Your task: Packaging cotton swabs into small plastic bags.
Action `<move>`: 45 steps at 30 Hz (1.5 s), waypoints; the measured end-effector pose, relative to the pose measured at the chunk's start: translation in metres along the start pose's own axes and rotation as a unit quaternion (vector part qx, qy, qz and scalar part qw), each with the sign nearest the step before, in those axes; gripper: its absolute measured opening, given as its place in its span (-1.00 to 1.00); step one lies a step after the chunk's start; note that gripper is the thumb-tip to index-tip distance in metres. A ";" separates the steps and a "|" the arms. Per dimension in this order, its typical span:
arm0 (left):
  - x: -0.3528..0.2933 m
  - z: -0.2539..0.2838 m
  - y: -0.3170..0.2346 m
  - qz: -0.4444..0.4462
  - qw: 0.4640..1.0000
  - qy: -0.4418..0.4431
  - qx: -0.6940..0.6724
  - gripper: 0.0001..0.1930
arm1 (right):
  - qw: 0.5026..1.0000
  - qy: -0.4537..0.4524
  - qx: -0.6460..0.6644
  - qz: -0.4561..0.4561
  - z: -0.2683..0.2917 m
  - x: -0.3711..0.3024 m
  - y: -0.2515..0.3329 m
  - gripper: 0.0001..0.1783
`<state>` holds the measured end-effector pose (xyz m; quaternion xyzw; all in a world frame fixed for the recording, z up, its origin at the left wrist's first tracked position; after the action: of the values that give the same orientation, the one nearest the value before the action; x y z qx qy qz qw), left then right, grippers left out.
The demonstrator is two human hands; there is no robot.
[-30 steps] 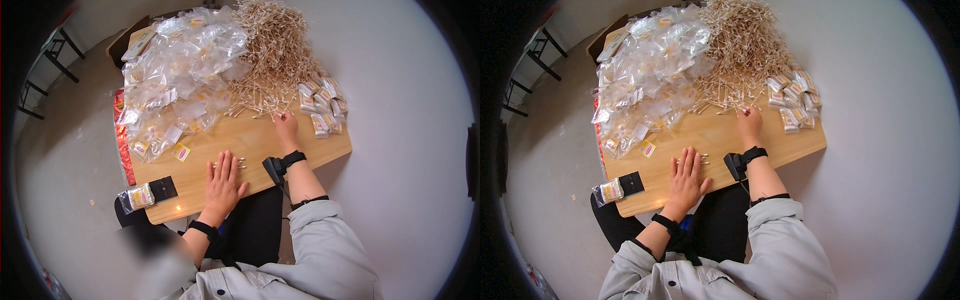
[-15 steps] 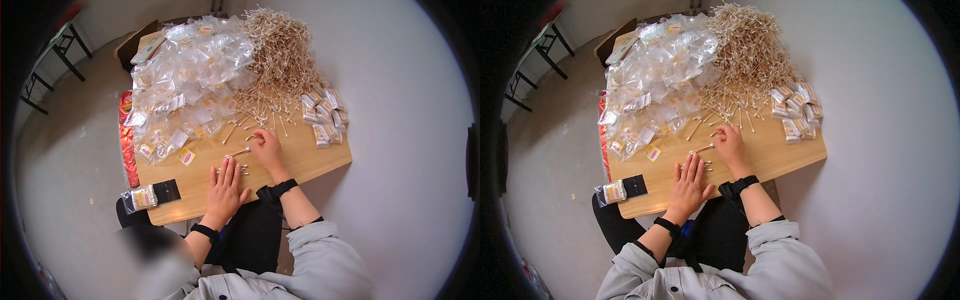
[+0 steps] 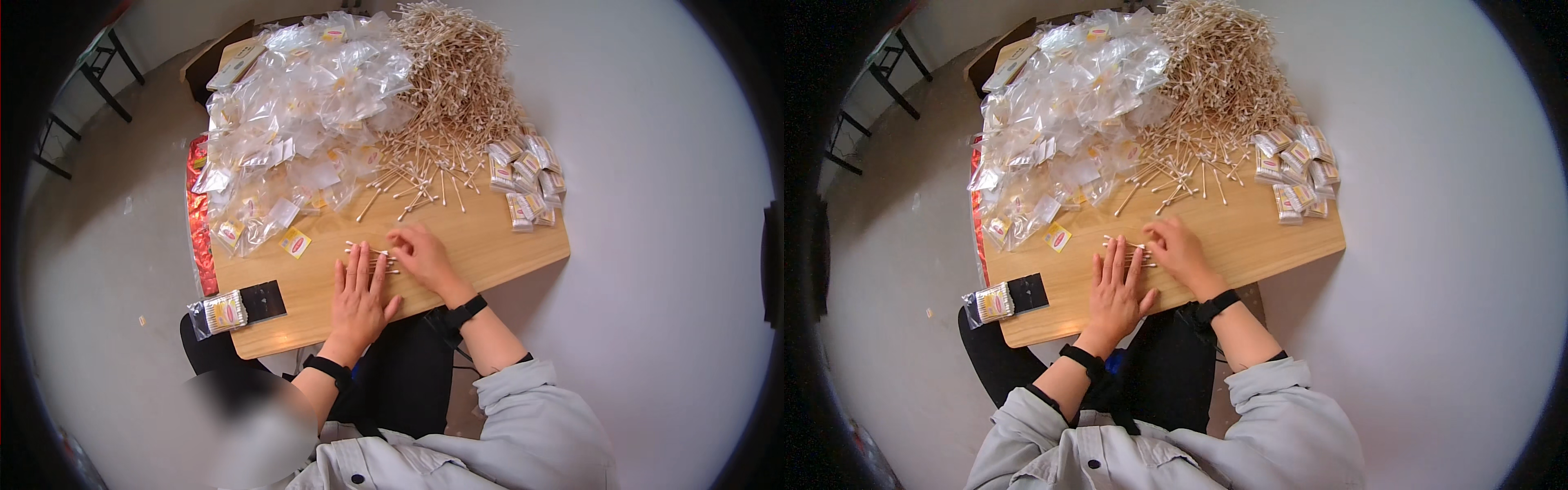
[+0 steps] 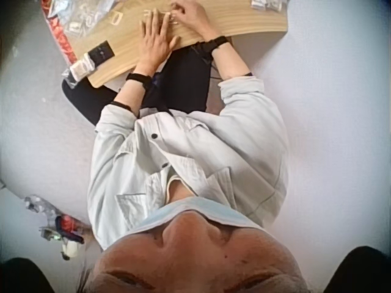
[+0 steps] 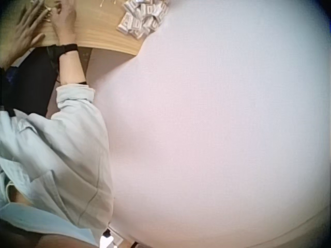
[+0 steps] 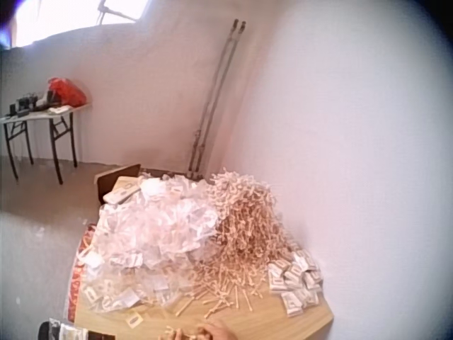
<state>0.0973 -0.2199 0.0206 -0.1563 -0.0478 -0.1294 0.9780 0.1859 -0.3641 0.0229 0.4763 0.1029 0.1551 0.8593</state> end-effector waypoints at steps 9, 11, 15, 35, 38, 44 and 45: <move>-0.002 -0.003 -0.003 -0.015 1.000 0.011 0.015 -0.21 | 0.969 -0.152 -0.196 -0.009 0.046 0.054 -0.023 -0.63; -0.001 -0.003 -0.002 -0.014 1.000 0.011 0.015 -0.21 | 0.963 -0.140 -0.230 0.031 0.047 0.058 -0.019 -0.76; -0.003 -0.001 -0.002 -0.009 1.000 0.020 0.016 -0.19 | 0.966 -0.141 -0.207 0.056 0.039 0.051 -0.005 -0.88; -0.002 -0.001 0.000 -0.004 1.000 0.014 0.001 -0.17 | 0.996 -0.049 -0.057 0.058 -0.001 0.023 0.014 -0.84; -0.001 -0.001 0.000 -0.007 1.000 0.004 0.003 -0.17 | 0.995 -0.076 -0.053 0.030 -0.008 0.046 0.021 -0.85; -0.001 -0.005 -0.003 -0.007 1.000 0.004 0.004 -0.18 | 0.986 -0.085 -0.145 -0.008 -0.009 0.059 0.006 -0.84; -0.001 -0.004 -0.003 -0.008 1.000 0.003 0.001 -0.19 | 0.985 -0.116 -0.127 -0.004 -0.005 0.055 0.005 -0.85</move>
<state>0.0961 -0.2239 0.0175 -0.1549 -0.0459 -0.1376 0.9772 0.2351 -0.3379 0.0226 0.3780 -0.0161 0.1071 0.9195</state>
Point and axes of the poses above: each hand's wrist, its own x-axis towards the middle knuckle, its own z-axis out of the back of the hand, y = z × x, the point moved 3 cm from there along x, towards the middle knuckle, and after that the axes turned 8 degrees about x, right-handed, at the moved point
